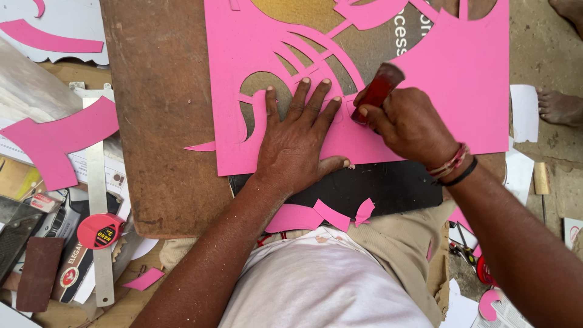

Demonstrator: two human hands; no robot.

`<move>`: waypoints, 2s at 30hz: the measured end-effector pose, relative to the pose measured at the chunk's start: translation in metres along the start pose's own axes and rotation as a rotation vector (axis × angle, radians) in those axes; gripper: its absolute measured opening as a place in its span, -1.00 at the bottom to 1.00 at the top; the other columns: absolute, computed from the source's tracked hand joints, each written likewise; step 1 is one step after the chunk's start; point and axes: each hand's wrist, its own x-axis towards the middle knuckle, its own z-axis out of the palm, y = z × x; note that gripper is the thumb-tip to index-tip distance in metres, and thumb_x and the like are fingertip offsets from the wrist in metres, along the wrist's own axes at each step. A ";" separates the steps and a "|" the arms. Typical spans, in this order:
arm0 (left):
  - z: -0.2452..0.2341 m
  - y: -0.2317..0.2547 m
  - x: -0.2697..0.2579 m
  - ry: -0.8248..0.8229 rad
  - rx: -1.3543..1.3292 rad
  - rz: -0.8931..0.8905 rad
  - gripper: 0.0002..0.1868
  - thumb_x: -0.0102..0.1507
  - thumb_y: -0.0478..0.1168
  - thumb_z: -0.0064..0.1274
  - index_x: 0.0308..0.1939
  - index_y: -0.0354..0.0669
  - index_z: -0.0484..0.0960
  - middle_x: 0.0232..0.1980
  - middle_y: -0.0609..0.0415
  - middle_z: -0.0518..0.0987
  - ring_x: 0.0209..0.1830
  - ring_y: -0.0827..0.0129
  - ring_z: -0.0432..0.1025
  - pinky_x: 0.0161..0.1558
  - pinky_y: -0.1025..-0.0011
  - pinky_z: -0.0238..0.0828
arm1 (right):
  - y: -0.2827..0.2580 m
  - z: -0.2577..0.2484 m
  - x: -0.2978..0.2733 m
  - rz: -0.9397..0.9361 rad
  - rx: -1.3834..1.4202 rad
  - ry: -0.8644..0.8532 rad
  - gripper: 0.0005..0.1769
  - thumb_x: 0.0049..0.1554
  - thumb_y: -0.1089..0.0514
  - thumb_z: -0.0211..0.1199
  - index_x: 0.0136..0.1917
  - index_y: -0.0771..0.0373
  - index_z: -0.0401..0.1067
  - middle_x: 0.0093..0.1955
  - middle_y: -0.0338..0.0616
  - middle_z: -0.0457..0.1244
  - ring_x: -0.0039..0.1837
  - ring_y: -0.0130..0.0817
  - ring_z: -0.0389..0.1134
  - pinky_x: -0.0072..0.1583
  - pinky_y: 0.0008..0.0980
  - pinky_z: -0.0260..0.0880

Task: The person uses a red utility knife to cut intricate designs into a large sheet of pink foam board. They hold the board steady with their left hand while carefully carving out shapes and letters with the knife in their right hand.

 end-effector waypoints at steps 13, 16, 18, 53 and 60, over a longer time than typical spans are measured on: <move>0.001 -0.002 -0.001 0.033 -0.019 0.007 0.16 0.00 0.50 0.19 0.48 -0.13 0.31 0.60 -0.14 0.10 0.64 -0.07 -0.13 0.44 -0.49 -0.50 | 0.008 -0.007 0.003 -0.117 -0.160 -0.070 -0.40 0.30 0.00 0.24 -0.50 0.35 0.43 -0.56 0.10 0.16 -0.45 0.05 0.23 -0.29 -0.04 0.21; 0.004 -0.001 -0.001 0.028 -0.019 0.011 0.16 0.00 0.50 0.19 0.48 -0.12 0.32 0.61 -0.12 0.10 0.64 -0.06 -0.13 0.45 -0.48 -0.51 | 0.014 -0.012 0.008 -0.040 -0.135 -0.205 -0.41 0.28 -0.03 0.21 -0.50 0.34 0.46 -0.58 0.04 0.20 -0.49 -0.01 0.27 -0.30 -0.08 0.26; 0.004 -0.002 0.000 0.018 -0.014 0.001 0.16 -0.01 0.52 0.19 0.47 -0.12 0.31 0.60 -0.13 0.10 0.63 -0.07 -0.13 0.43 -0.49 -0.52 | 0.015 -0.015 0.012 -0.110 -0.153 -0.191 -0.47 0.28 0.00 0.21 -0.44 0.32 0.49 -0.57 0.04 0.20 -0.47 0.00 0.28 -0.29 -0.07 0.28; 0.001 0.000 0.000 -0.026 0.010 0.008 0.19 -0.02 0.48 0.24 0.52 -0.07 0.24 0.63 -0.09 0.05 0.65 -0.02 -0.19 0.43 -0.50 -0.59 | 0.005 -0.037 0.017 -0.402 -0.207 -0.292 -0.58 -0.07 0.38 0.36 0.06 0.11 0.49 0.06 -0.25 0.39 0.08 -0.11 0.42 0.00 -0.09 0.43; -0.001 0.000 0.002 -0.050 0.007 0.001 0.18 0.00 0.48 0.24 0.51 -0.09 0.25 0.62 -0.09 0.03 0.65 -0.03 -0.20 0.42 -0.52 -0.56 | 0.009 -0.038 0.020 -0.461 -0.242 -0.296 -0.42 -0.20 0.45 0.34 0.10 0.09 0.51 0.11 -0.28 0.38 0.10 -0.11 0.43 0.00 -0.10 0.45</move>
